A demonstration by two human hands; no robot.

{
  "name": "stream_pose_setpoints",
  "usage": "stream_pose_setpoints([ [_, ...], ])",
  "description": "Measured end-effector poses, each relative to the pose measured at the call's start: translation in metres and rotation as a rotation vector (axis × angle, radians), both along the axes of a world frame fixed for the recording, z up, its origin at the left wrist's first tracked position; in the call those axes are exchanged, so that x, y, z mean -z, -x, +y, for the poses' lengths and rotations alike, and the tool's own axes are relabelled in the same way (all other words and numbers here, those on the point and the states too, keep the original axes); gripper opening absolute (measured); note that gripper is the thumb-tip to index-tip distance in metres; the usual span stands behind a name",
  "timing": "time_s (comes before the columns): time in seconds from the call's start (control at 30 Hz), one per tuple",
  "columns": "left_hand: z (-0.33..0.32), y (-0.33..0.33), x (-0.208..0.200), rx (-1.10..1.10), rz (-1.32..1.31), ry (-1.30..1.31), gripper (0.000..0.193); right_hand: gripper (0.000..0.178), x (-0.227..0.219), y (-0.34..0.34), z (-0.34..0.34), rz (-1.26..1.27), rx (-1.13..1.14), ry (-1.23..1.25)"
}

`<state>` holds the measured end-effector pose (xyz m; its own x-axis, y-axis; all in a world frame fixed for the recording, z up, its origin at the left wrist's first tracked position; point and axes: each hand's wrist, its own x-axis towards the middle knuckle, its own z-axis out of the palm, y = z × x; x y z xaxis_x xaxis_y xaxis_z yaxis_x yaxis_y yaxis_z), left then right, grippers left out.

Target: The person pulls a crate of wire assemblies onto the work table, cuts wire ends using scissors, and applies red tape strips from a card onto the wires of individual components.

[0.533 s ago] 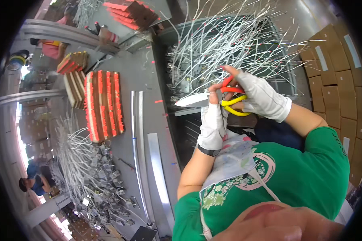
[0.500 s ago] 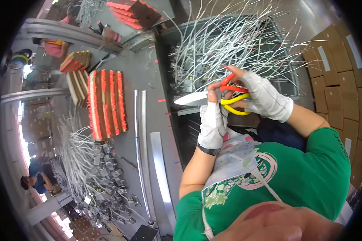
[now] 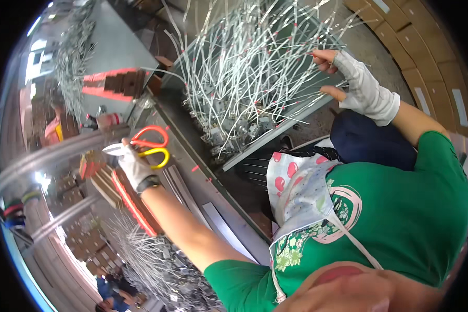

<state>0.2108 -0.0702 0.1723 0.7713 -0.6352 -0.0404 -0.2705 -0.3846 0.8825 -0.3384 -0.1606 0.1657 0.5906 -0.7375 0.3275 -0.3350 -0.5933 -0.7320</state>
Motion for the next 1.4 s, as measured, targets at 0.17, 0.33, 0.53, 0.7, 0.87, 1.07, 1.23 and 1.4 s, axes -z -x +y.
stream_pose_setpoints([
  [0.17,-0.036,-0.073,0.005,0.089,-0.142,-0.078,0.035,0.07,0.023,0.034,0.012,0.064,0.131,-0.085],
  [0.33,-0.069,-0.075,0.02,0.258,-0.577,-0.108,0.05,0.061,0.035,0.044,0.012,0.12,-0.091,-0.231],
  [0.53,-0.047,0.01,-0.002,0.196,-0.913,-0.188,0.047,0.047,0.065,0.051,0.018,0.112,-0.208,-0.225],
  [0.7,0.007,0.107,0.019,0.144,-0.692,0.04,0.049,0.037,0.09,0.072,0.02,0.388,-0.31,-0.373],
  [0.87,0.08,0.183,0.02,0.144,-0.613,0.062,0.045,0.04,0.132,0.079,-0.005,0.582,-0.357,-0.848],
  [1.07,0.146,0.232,0.019,0.118,-0.539,-0.007,0.038,0.038,0.26,0.113,-0.028,1.113,-0.68,-0.447],
  [1.23,0.168,0.264,0.038,-0.061,-0.497,-0.048,0.05,0.059,0.389,0.151,-0.013,1.041,-0.161,-0.796],
  [1.4,0.177,0.3,0.034,-0.099,-0.407,-0.132,0.038,0.054,0.284,0.098,0.002,1.243,0.038,-0.856],
])
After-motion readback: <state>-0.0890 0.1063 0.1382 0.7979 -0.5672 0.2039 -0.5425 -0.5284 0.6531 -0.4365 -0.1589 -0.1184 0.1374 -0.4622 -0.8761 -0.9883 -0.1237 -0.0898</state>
